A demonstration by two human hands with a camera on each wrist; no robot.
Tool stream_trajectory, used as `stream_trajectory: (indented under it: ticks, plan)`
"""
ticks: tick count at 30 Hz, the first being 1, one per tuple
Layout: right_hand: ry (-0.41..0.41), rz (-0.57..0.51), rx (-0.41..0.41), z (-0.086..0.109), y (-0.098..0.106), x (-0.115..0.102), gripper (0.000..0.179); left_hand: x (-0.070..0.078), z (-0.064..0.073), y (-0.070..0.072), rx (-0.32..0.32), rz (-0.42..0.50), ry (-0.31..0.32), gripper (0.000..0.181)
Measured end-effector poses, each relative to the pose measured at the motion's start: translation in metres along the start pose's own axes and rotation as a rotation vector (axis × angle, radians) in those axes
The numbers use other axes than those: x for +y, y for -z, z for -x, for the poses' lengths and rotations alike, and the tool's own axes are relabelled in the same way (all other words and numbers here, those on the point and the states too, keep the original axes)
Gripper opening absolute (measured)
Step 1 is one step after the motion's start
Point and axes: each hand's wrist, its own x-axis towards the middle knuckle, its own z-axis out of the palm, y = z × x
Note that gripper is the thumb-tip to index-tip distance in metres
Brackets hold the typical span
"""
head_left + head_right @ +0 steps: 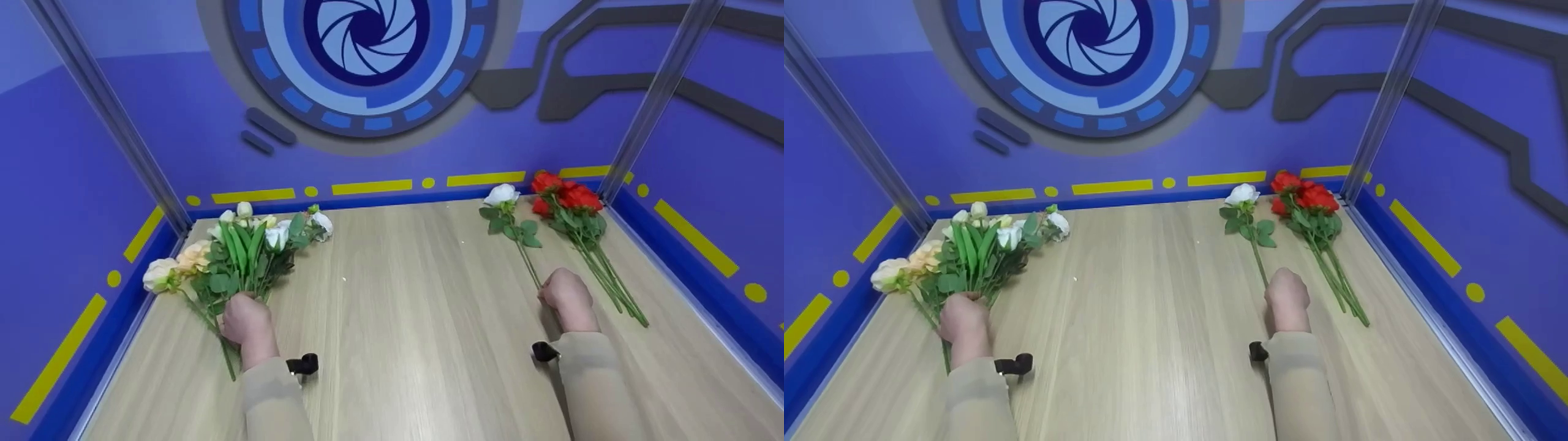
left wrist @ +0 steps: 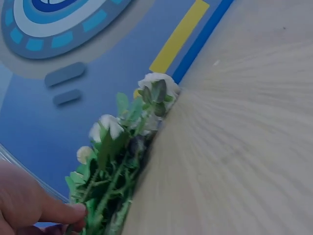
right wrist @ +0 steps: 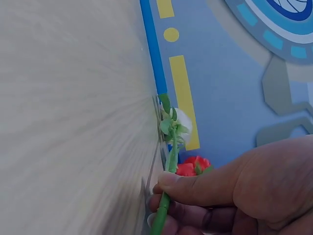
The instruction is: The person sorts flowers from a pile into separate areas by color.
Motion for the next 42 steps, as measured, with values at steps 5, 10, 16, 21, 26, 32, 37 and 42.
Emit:
stream_trajectory:
  ticks: [5, 10, 16, 21, 26, 32, 37, 42]
  plan:
    - [-0.026, -0.014, -0.002, 0.000, 0.002, 0.003, 0.015, 0.005, 0.001, 0.009, -0.157, 0.012, 0.015, 0.026]
    - [-0.028, -0.020, 0.008, 0.001, 0.001, 0.004, 0.019, 0.009, 0.002, 0.014, -0.273, 0.025, 0.026, 0.027]
    - [-0.024, -0.036, 0.026, 0.001, 0.000, 0.005, 0.017, 0.012, 0.003, 0.012, -0.288, 0.108, -0.010, 0.025]
    - [0.005, -0.034, 0.036, 0.003, -0.001, 0.006, 0.013, 0.015, 0.004, 0.009, -0.297, 0.172, -0.028, 0.025]
    - [0.016, -0.036, 0.064, 0.003, 0.000, 0.005, 0.013, 0.021, 0.005, 0.003, -0.309, 0.319, -0.043, 0.027]
    - [0.017, -0.039, 0.066, 0.004, 0.001, 0.004, 0.013, 0.028, 0.007, -0.004, -0.339, 0.492, -0.055, 0.029]
    - [-0.012, -0.034, 0.069, 0.007, 0.004, -0.002, 0.018, 0.038, 0.011, -0.009, -0.340, 0.548, -0.068, 0.029]
    - [0.028, -0.081, 0.136, 0.011, 0.003, -0.022, 0.026, 0.050, 0.018, -0.015, -0.351, 0.578, -0.093, 0.029]
